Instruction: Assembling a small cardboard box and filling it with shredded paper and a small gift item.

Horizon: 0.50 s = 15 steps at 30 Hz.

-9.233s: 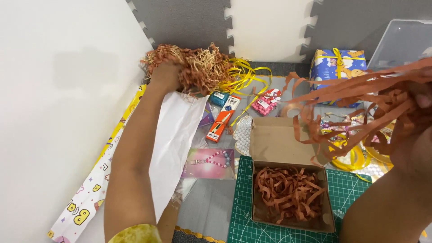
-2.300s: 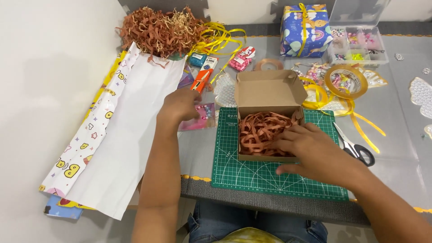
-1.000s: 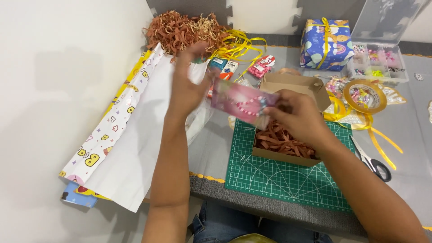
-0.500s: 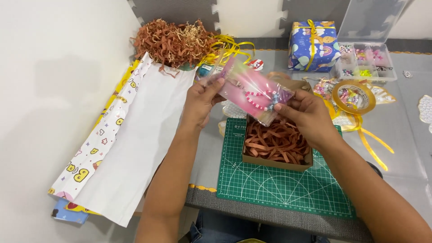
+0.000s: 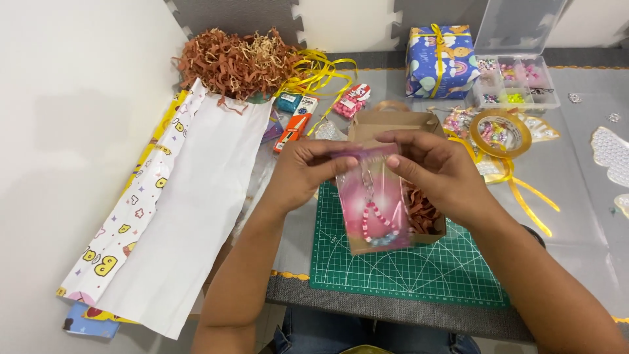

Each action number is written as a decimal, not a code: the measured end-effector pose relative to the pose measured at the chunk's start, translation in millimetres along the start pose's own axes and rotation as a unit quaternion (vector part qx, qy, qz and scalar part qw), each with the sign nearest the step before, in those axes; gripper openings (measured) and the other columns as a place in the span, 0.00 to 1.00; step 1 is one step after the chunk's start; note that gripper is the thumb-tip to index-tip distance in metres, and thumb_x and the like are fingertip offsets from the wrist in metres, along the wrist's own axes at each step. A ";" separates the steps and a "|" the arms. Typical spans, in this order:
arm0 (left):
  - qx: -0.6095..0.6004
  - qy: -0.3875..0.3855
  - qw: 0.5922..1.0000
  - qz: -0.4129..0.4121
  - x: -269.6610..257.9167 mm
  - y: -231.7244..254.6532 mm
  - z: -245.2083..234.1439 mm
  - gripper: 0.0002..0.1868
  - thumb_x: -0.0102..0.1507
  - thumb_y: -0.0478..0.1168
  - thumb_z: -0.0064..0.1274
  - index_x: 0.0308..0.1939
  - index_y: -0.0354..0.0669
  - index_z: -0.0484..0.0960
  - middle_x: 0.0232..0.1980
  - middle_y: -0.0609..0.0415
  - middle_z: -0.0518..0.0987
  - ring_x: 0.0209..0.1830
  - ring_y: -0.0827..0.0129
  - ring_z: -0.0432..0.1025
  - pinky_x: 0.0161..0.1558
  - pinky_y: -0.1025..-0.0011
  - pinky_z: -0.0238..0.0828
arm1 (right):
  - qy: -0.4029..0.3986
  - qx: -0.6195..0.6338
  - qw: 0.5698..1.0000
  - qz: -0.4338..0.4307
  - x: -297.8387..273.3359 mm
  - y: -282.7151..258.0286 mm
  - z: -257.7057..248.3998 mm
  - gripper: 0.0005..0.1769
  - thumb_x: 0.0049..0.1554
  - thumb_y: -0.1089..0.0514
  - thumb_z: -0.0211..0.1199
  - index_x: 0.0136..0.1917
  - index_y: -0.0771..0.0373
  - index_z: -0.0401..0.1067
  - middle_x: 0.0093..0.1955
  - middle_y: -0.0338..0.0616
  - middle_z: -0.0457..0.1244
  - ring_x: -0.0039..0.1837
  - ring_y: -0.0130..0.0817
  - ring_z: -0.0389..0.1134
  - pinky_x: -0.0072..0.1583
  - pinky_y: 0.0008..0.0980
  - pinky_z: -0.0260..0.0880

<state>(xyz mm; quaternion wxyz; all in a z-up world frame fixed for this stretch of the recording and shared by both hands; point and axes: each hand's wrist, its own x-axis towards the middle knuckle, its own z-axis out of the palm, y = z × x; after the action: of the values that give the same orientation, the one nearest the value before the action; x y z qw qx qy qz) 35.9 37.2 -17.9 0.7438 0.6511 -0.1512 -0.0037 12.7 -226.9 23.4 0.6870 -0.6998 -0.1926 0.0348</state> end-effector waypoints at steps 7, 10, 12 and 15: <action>0.032 -0.027 0.999 0.018 -4.1 7.3 -1.7 0.14 0.68 0.35 0.75 0.58 0.40 0.95 0.45 0.46 0.93 0.41 0.73 0.86 0.41 0.75 0.90 | 0.046 -0.010 0.998 -0.036 3.3 17.9 -5.9 0.18 0.65 0.70 0.74 0.68 0.70 0.83 0.51 0.56 0.77 0.55 0.37 0.78 0.63 0.40 0.82; 0.023 -0.025 0.999 0.024 -1.0 -2.4 -6.1 0.10 0.69 0.34 0.73 0.54 0.39 0.94 0.44 0.45 0.92 0.41 0.71 0.86 0.41 0.73 0.90 | 0.045 -0.013 0.998 -0.048 6.1 28.2 -11.6 0.12 0.66 0.70 0.73 0.63 0.69 0.83 0.50 0.55 0.77 0.54 0.35 0.77 0.62 0.38 0.81; 0.022 -0.018 0.999 0.027 -0.8 -3.2 -8.2 0.06 0.69 0.32 0.72 0.51 0.38 0.95 0.43 0.45 0.92 0.41 0.71 0.86 0.40 0.73 0.90 | 0.043 -0.018 0.997 -0.057 7.6 32.7 -15.1 0.08 0.67 0.71 0.73 0.60 0.69 0.85 0.50 0.55 0.77 0.54 0.34 0.77 0.62 0.37 0.80; 0.053 -0.048 0.996 0.047 -3.1 5.0 -8.7 0.05 0.71 0.28 0.65 0.48 0.35 0.94 0.46 0.40 0.92 0.43 0.69 0.84 0.42 0.72 0.88 | 0.024 -0.011 0.997 -0.067 8.3 35.7 -19.4 0.07 0.67 0.73 0.70 0.59 0.70 0.83 0.50 0.54 0.77 0.56 0.35 0.76 0.64 0.39 0.79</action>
<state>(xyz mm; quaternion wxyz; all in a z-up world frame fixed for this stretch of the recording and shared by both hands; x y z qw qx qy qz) 34.0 46.9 -14.7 0.6993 0.6810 -0.2172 0.0080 34.3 -242.0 -8.6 0.6846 -0.6933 -0.2232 -0.0301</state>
